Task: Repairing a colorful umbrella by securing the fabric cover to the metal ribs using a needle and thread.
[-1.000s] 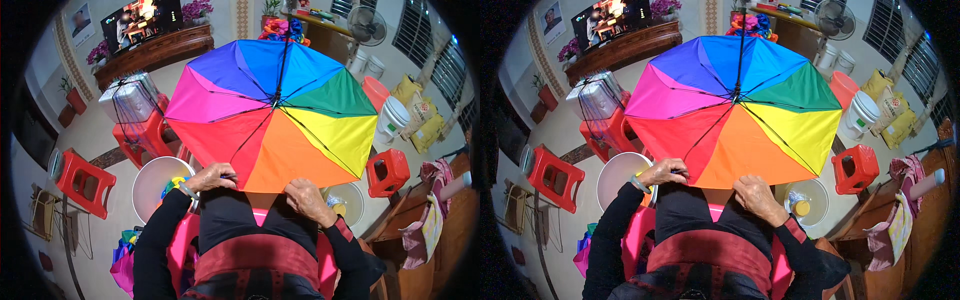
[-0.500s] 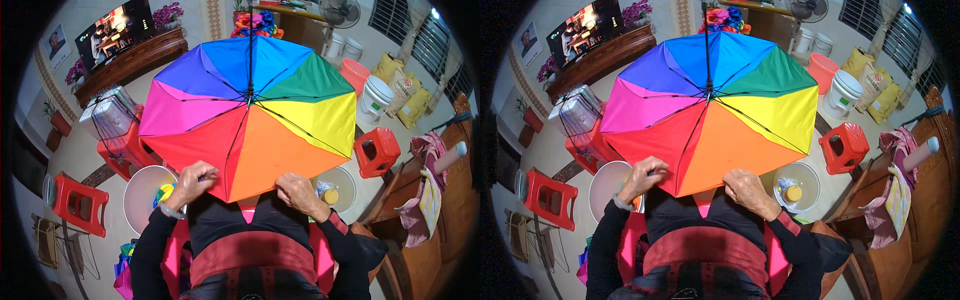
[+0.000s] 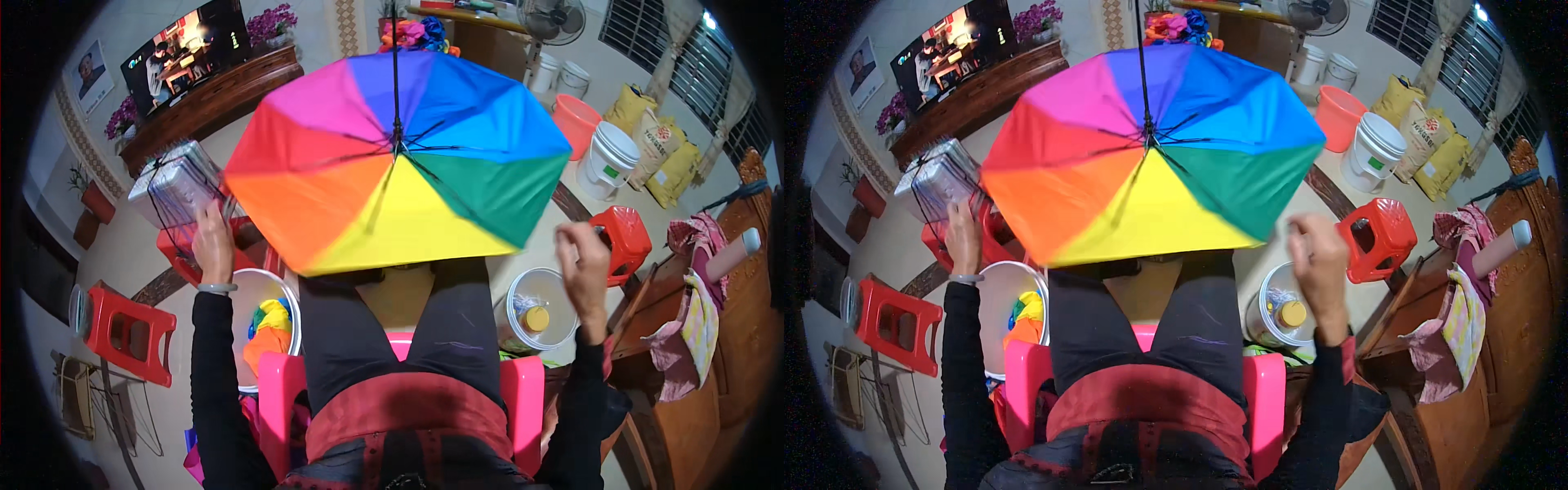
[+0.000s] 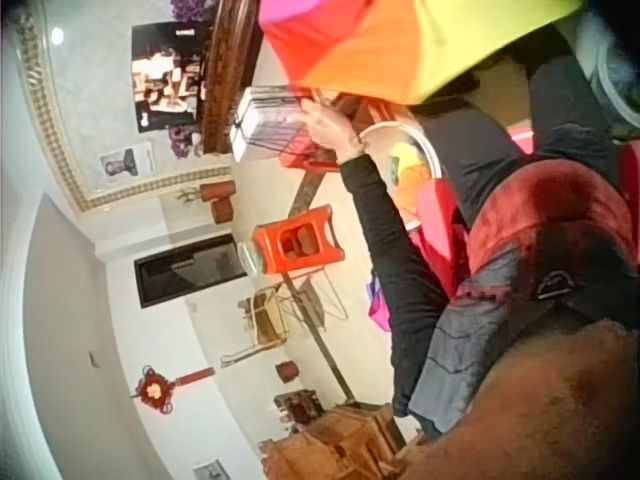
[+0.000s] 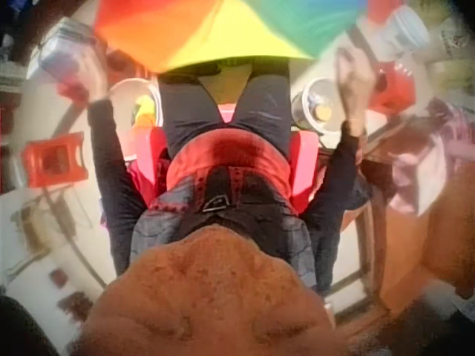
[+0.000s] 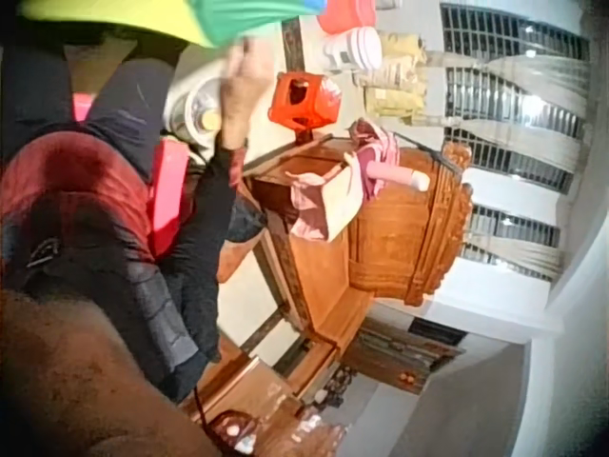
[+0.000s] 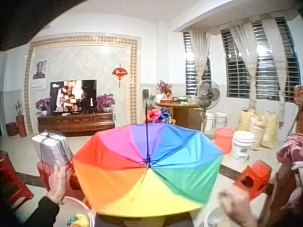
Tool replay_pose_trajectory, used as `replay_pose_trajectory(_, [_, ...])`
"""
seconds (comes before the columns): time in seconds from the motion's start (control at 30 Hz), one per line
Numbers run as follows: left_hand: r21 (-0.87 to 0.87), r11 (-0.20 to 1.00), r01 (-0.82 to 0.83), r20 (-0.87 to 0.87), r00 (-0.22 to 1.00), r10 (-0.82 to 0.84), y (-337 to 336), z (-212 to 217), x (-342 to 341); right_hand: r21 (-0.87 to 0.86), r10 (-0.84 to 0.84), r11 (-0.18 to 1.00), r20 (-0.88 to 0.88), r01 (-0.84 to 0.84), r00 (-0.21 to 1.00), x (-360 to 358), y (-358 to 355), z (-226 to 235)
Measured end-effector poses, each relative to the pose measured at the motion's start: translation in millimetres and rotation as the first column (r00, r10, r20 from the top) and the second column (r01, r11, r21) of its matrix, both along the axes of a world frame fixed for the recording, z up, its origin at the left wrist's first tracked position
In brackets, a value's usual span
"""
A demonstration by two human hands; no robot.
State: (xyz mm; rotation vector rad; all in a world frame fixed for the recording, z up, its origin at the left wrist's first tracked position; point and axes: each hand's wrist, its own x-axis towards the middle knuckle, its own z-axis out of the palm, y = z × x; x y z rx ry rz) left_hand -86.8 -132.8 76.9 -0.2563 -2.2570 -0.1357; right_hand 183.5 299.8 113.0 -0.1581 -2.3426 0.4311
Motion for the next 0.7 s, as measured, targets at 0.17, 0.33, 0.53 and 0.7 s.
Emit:
replay_pose_trajectory(0.17, [0.208, 0.785, 0.584, 0.139, 0.777, -0.615, 29, -14, 11, 0.281, -0.175, 0.951, 0.142, 0.13, 0.974, -8, 28, -23])
replay_pose_trajectory(0.33, [0.371, 0.732, 0.572, 0.416, 0.602, -0.682, 56, -44, 43, 0.144, -0.008, 0.989, 0.297, -0.036, 0.955, -25, 5, -62])
replay_pose_trajectory(0.53, [0.29, 0.72, 0.631, 0.483, 0.553, -0.679, 68, -62, 74, 0.041, 0.203, 0.97, 0.419, -0.241, 0.885, -33, -15, -83])
replay_pose_trajectory(0.7, [0.355, 0.692, 0.629, 0.464, 0.524, -0.714, 80, -54, 100, -0.119, 0.405, 0.913, 0.37, -0.39, 0.836, -37, -43, -78])
